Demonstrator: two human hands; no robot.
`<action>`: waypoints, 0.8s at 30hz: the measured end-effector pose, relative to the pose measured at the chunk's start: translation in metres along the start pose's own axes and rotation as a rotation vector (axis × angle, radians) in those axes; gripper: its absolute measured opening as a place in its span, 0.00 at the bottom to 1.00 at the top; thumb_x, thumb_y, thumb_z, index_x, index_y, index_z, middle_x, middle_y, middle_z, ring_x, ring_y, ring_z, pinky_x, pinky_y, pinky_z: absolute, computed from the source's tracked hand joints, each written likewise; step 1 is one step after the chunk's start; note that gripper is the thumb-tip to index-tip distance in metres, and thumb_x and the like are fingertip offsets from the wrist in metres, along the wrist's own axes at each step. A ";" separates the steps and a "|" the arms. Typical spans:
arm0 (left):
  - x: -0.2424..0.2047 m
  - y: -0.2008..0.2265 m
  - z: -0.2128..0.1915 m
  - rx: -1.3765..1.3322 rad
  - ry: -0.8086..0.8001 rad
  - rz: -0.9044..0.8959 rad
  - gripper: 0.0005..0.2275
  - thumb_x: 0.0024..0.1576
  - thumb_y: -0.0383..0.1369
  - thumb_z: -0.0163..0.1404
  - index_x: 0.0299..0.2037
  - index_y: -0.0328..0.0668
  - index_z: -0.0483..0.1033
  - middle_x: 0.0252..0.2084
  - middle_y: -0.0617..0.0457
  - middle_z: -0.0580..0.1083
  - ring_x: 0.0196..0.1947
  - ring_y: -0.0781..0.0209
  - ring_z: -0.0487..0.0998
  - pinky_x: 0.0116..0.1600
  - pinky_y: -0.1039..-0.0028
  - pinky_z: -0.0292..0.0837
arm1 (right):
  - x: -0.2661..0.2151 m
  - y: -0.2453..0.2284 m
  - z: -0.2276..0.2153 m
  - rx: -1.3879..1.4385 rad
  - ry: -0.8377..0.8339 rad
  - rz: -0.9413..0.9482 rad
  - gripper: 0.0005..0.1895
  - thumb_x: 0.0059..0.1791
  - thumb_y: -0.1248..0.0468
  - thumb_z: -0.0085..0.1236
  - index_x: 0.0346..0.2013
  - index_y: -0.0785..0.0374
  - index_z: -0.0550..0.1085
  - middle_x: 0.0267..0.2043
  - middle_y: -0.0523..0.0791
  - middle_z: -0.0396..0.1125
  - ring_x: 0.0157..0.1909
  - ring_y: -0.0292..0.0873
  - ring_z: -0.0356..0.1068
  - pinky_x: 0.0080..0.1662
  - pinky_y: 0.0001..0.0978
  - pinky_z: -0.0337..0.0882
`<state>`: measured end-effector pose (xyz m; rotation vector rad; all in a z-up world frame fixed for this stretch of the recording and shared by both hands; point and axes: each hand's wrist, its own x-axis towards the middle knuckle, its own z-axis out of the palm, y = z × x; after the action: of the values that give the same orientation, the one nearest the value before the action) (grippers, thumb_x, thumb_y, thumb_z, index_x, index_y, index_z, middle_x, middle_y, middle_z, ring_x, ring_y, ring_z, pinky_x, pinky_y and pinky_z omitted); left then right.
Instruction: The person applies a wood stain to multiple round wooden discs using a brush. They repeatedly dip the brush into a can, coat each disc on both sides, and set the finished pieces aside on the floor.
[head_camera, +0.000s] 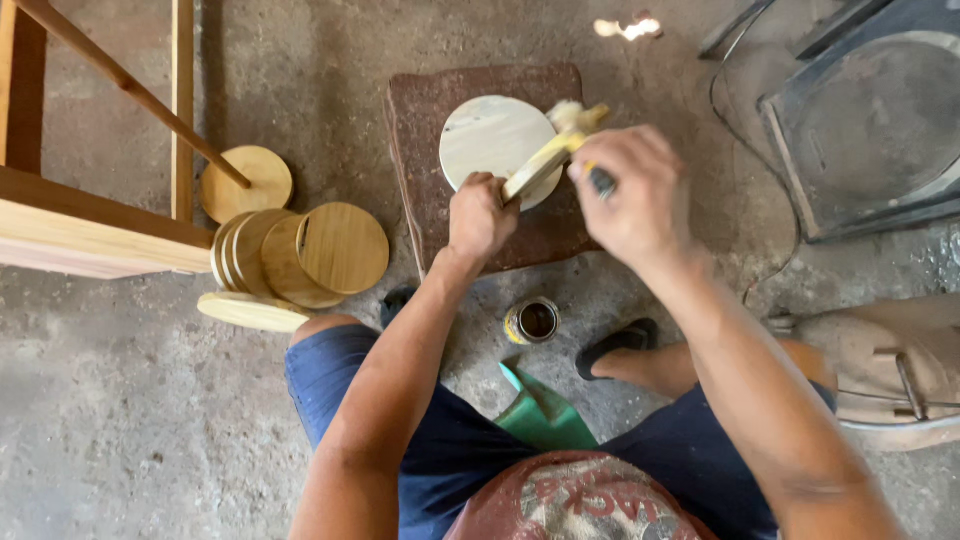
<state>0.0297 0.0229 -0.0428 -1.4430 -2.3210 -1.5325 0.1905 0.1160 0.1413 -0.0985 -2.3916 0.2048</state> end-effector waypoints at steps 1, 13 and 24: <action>-0.002 -0.002 0.000 -0.011 0.009 0.000 0.07 0.47 0.30 0.60 0.32 0.35 0.81 0.33 0.42 0.76 0.40 0.41 0.77 0.47 0.56 0.74 | -0.001 -0.004 0.002 -0.051 -0.006 -0.136 0.06 0.49 0.70 0.62 0.40 0.64 0.75 0.39 0.51 0.75 0.40 0.51 0.75 0.42 0.41 0.76; 0.000 -0.013 -0.001 -0.078 -0.041 -0.147 0.08 0.49 0.30 0.61 0.34 0.32 0.83 0.33 0.40 0.77 0.35 0.39 0.79 0.44 0.57 0.74 | -0.010 0.046 0.024 -0.028 0.027 0.004 0.05 0.49 0.72 0.66 0.36 0.63 0.77 0.35 0.48 0.75 0.37 0.44 0.75 0.46 0.42 0.75; -0.005 -0.034 0.013 -1.138 0.000 -1.094 0.17 0.60 0.40 0.54 0.39 0.26 0.76 0.29 0.41 0.77 0.25 0.52 0.80 0.29 0.61 0.81 | -0.070 0.049 0.042 0.292 0.062 0.598 0.05 0.54 0.68 0.65 0.45 0.62 0.79 0.38 0.46 0.76 0.36 0.39 0.76 0.36 0.32 0.75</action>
<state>0.0153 0.0255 -0.0764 0.1779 -2.3338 -3.3995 0.2145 0.1507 0.0559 -0.6706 -2.1824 0.8097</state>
